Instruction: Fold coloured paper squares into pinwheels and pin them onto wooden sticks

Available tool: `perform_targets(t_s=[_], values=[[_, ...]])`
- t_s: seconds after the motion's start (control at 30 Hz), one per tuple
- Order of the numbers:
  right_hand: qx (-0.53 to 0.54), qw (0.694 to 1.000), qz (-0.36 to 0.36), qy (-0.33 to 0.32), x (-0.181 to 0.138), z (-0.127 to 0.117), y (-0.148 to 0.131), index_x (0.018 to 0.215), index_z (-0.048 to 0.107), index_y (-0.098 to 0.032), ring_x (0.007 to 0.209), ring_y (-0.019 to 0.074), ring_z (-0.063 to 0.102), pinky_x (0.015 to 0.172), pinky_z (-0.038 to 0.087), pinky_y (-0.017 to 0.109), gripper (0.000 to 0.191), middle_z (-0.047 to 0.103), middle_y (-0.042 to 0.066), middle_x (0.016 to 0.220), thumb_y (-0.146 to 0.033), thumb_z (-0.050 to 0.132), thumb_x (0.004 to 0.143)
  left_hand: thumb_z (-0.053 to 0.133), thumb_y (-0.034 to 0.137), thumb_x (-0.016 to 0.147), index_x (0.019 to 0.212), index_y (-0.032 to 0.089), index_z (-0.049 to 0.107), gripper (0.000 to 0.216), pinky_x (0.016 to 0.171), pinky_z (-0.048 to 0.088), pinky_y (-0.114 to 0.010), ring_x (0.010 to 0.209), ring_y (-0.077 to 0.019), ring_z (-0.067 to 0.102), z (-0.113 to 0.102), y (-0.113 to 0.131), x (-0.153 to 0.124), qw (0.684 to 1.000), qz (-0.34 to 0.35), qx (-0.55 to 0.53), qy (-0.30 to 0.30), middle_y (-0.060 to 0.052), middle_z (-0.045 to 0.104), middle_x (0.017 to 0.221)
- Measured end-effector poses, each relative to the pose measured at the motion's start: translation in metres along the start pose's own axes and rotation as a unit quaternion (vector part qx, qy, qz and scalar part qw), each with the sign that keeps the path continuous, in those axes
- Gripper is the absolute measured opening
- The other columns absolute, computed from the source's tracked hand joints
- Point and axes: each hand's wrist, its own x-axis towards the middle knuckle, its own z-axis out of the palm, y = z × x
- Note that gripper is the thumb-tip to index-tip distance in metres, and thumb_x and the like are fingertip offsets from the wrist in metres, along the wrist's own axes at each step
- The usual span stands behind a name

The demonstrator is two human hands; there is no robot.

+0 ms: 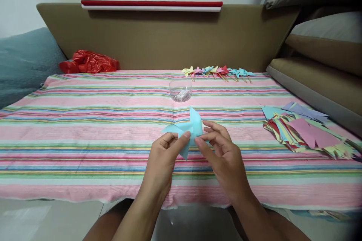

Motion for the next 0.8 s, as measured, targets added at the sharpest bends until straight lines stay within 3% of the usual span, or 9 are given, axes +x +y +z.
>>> perform_targets(t_s=[0.17, 0.4, 0.63, 0.8], values=[[0.049, 0.999, 0.000, 0.019, 0.003, 0.003, 0.007, 0.075, 0.071, -0.024, 0.125, 0.0320, 0.058, 0.092, 0.056, 0.046, 0.020, 0.058, 0.009, 0.127, -0.041, 0.081, 0.081, 0.082, 0.042, 0.081, 0.067, 0.019, 0.064, 0.033, 0.062, 0.034, -0.026, 0.067, -0.0118, 0.041, 0.002, -0.001, 0.000, 1.000, -0.003, -0.014, -0.007, 0.003, 0.050, 0.069], [0.041, 0.999, -0.006, 0.033, 0.003, 0.009, 0.007, 0.071, 0.067, -0.023, 0.125, 0.0308, 0.057, 0.097, 0.052, 0.047, 0.022, 0.058, 0.009, 0.125, -0.038, 0.079, 0.082, 0.084, 0.040, 0.080, 0.065, 0.019, 0.062, 0.034, 0.062, 0.034, -0.025, 0.067, -0.0116, 0.040, 0.004, -0.003, 0.001, 1.000, -0.004, -0.028, -0.001, 0.004, 0.047, 0.068], [0.028, 0.999, -0.009, 0.045, 0.005, 0.009, 0.008, 0.071, 0.065, -0.022, 0.122, 0.0291, 0.060, 0.088, 0.054, 0.041, 0.022, 0.059, 0.009, 0.123, -0.036, 0.078, 0.082, 0.084, 0.039, 0.079, 0.068, 0.018, 0.065, 0.031, 0.065, 0.038, -0.025, 0.069, -0.0116, 0.043, 0.003, -0.006, 0.001, 1.000, 0.012, -0.026, -0.011, 0.004, 0.049, 0.068], [0.015, 0.996, -0.056, 0.067, 0.007, 0.020, 0.004, 0.071, 0.061, -0.022, 0.119, 0.0251, 0.061, 0.096, 0.051, 0.040, 0.019, 0.062, 0.007, 0.117, -0.027, 0.077, 0.080, 0.090, 0.035, 0.073, 0.059, 0.018, 0.057, 0.039, 0.055, 0.034, -0.021, 0.060, -0.0091, 0.037, 0.002, -0.002, 0.006, 0.998, 0.057, 0.021, 0.035, 0.006, 0.039, 0.061]])
